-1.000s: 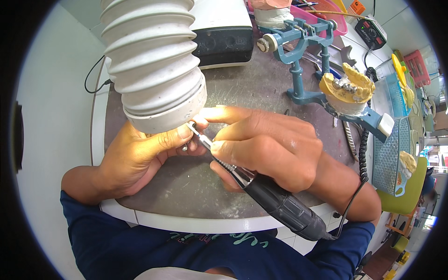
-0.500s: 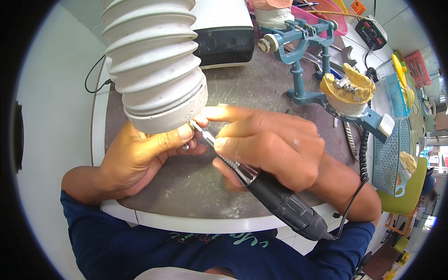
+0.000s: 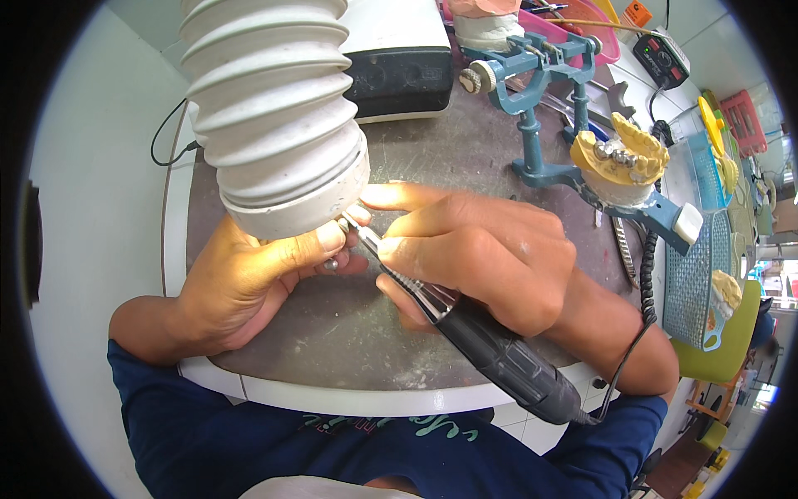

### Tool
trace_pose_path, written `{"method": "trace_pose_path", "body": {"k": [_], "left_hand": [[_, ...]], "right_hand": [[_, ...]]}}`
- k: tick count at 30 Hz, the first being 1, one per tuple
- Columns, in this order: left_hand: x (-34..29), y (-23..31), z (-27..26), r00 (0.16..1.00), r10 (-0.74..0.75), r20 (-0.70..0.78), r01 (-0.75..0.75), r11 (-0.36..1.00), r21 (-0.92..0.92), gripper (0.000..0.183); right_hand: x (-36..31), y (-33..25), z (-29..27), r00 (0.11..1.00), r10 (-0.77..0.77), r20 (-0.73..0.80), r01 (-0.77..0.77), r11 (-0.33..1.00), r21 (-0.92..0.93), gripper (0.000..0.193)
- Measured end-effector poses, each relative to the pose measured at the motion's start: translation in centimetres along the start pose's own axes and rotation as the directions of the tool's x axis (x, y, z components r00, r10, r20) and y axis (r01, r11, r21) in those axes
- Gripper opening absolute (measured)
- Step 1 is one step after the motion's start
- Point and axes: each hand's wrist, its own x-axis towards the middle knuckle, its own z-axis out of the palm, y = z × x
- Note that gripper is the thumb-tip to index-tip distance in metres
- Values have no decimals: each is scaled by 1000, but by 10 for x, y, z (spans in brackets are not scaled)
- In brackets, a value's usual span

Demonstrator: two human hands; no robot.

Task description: The person uses a rotary handpiece to grind and smooth the surface of a small white dental prosthesis held in their left hand. They rotate the object to access different areas, working under a magnifying lamp in a workshop setting.

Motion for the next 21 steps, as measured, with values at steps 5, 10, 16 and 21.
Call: {"method": "trace_pose_path", "body": {"k": [5, 10, 16, 21], "left_hand": [[0, 1, 1, 1000, -17, -6, 17, 1000, 0, 30], [0, 1, 1, 1000, -19, 2, 19, 1000, 11, 31], [1, 2, 1, 1000, -26, -5, 26, 1000, 9, 30], [0, 1, 0, 1000, -25, -14, 26, 1000, 17, 30]], "right_hand": [[-1, -2, 0, 1000, 14, 22, -14, 1000, 4, 29], [0, -1, 0, 1000, 18, 21, -18, 1000, 20, 31], [-1, 0, -1, 1000, 12, 28, -13, 1000, 12, 33], [-1, 0, 0, 1000, 9, 5, -9, 1000, 2, 32]]}}
